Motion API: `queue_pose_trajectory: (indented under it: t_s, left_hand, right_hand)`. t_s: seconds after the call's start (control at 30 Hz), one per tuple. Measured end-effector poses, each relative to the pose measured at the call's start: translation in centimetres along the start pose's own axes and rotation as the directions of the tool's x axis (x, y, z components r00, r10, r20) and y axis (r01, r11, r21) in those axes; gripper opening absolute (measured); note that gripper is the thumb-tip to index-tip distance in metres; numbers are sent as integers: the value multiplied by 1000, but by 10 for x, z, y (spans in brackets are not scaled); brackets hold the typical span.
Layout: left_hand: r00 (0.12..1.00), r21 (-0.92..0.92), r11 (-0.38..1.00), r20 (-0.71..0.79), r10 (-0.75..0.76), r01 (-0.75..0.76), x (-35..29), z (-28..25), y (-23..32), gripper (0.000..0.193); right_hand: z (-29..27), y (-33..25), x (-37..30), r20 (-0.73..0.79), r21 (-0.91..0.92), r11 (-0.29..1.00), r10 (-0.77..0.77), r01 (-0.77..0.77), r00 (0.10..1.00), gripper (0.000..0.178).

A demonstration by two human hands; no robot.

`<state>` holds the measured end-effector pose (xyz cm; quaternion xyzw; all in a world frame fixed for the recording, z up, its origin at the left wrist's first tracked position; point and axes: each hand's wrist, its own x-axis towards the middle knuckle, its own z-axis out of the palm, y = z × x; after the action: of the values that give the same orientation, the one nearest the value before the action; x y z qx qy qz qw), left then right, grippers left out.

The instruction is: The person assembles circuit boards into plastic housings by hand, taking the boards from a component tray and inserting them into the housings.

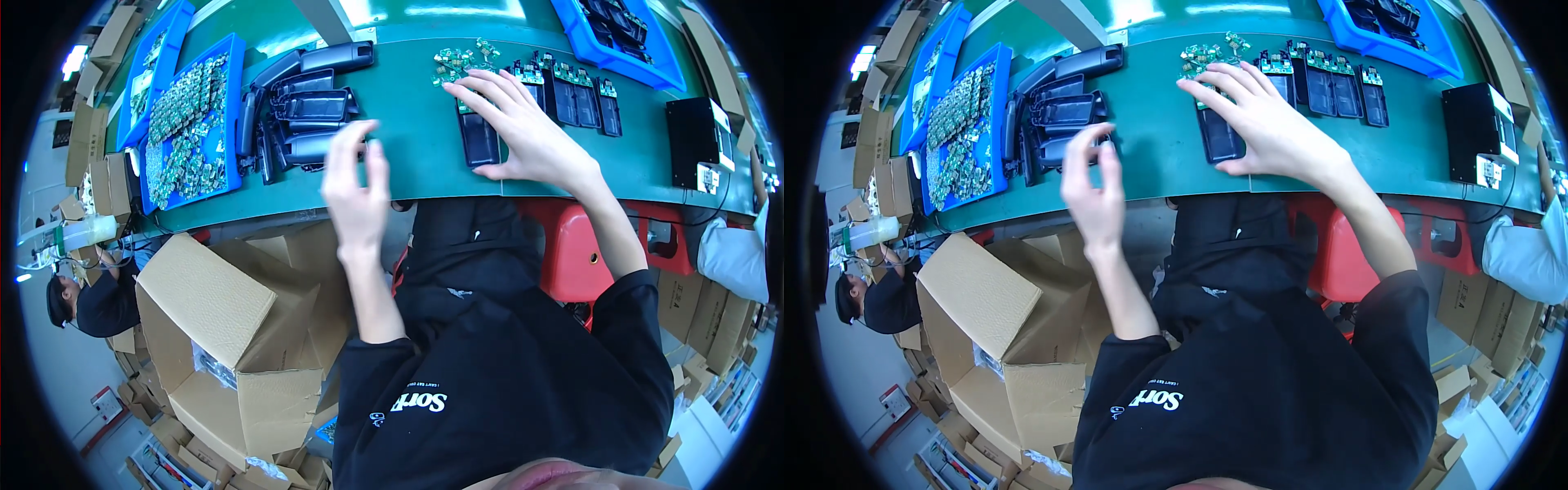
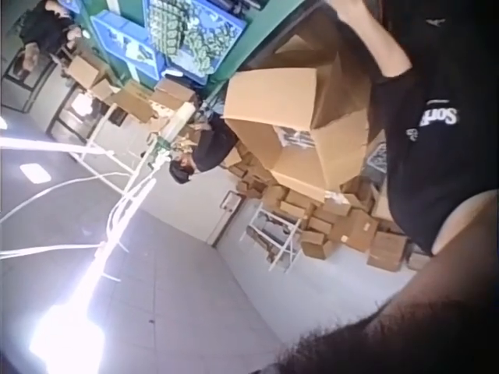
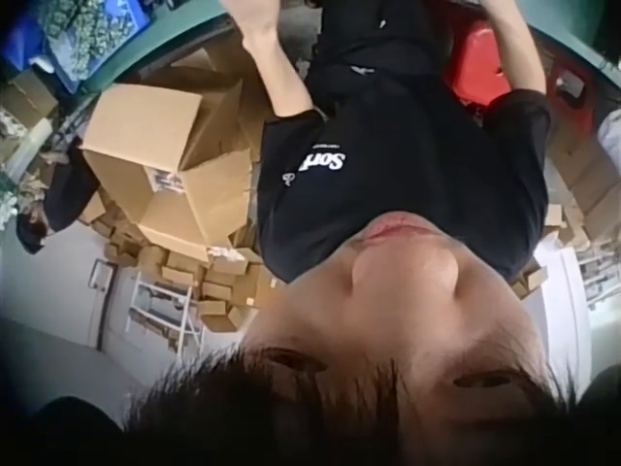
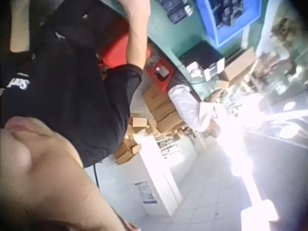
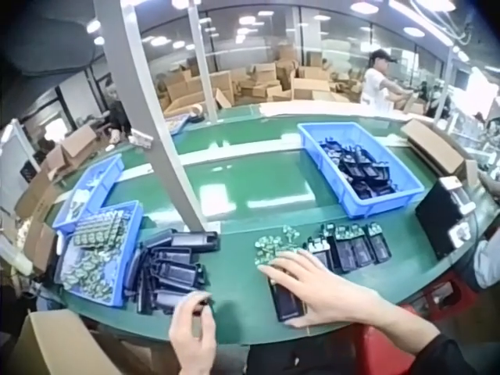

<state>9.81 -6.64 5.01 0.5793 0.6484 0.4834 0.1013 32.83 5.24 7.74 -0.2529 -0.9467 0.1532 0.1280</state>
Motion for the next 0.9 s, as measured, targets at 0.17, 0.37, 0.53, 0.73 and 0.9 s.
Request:
queue_pose_trajectory:
  t_s: [0.17,0.37,0.53,0.73,0.9]
  left_hand:
    - [980,542,816,101,172,-199,12,-51,-36,42]
    - [885,498,764,418,203,-410,24,-69,-62,53]
    - [910,431,825,350,222,-366,30,-62,-54,59]
    - [912,523,763,68,406,-378,29,-36,-45,71]
    - [941,440,878,-176,289,-188,12,-33,-55,72]
  right_hand:
    - [12,18,1,75,-93,996,-8,15,997,110]
    - [7,28,8,63,-38,998,-43,45,997,98]
    - [-2,56,41,-119,71,997,44,-35,992,66]
    - [6,66,70,-175,-155,977,117,-144,978,35]
    - [12,67,75,-133,-142,961,220,-238,966,27]
